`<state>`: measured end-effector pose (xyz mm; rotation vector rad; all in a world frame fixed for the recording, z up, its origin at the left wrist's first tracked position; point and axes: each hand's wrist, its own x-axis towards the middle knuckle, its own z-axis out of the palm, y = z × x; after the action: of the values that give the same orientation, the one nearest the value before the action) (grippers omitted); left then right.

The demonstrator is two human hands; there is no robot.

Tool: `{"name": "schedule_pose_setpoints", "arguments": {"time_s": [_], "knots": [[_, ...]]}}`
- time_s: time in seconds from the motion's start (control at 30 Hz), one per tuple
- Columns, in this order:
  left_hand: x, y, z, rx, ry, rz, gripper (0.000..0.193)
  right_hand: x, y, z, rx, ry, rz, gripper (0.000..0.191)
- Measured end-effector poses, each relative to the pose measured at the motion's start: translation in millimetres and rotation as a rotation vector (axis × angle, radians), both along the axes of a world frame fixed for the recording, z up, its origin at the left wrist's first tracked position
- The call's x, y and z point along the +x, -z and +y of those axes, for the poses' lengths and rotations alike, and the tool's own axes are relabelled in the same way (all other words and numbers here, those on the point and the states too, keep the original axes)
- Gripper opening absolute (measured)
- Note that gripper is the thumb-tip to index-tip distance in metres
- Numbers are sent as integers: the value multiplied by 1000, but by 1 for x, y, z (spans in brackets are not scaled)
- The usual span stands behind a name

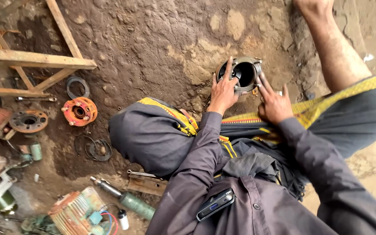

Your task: The person sits on the ground fitting a metal sealing ring around a pump impeller housing, tapping and pressing the ring into place by hand and with a small mallet, and rotating the housing to work around its rim. Other pump parts and motors lie scattered on the ground nearby.

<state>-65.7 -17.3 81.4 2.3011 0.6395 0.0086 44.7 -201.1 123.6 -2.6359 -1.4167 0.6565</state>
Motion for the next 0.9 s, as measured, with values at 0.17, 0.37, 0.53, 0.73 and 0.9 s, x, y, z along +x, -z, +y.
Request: {"name": "schedule_pose_setpoints", "arguments": {"time_s": [0.17, 0.37, 0.53, 0.73, 0.9], "knots": [[1, 1, -2, -29, -1, 20, 46, 3, -2, -1, -7, -14, -67, 96], [-1, 7, -5, -34, -3, 25, 45, 17, 20, 19, 94, 47, -118, 84], [-4, 0, -5, 9, 7, -24, 41, -9, 35, 0, 161, 92, -227, 50], [-3, 8, -5, -41, -12, 7, 39, -17, 63, -48, 262, 264, -89, 23], [-5, 12, -18, -63, -155, -27, 57, 5, 77, -76, 610, 954, 619, 23]]}}
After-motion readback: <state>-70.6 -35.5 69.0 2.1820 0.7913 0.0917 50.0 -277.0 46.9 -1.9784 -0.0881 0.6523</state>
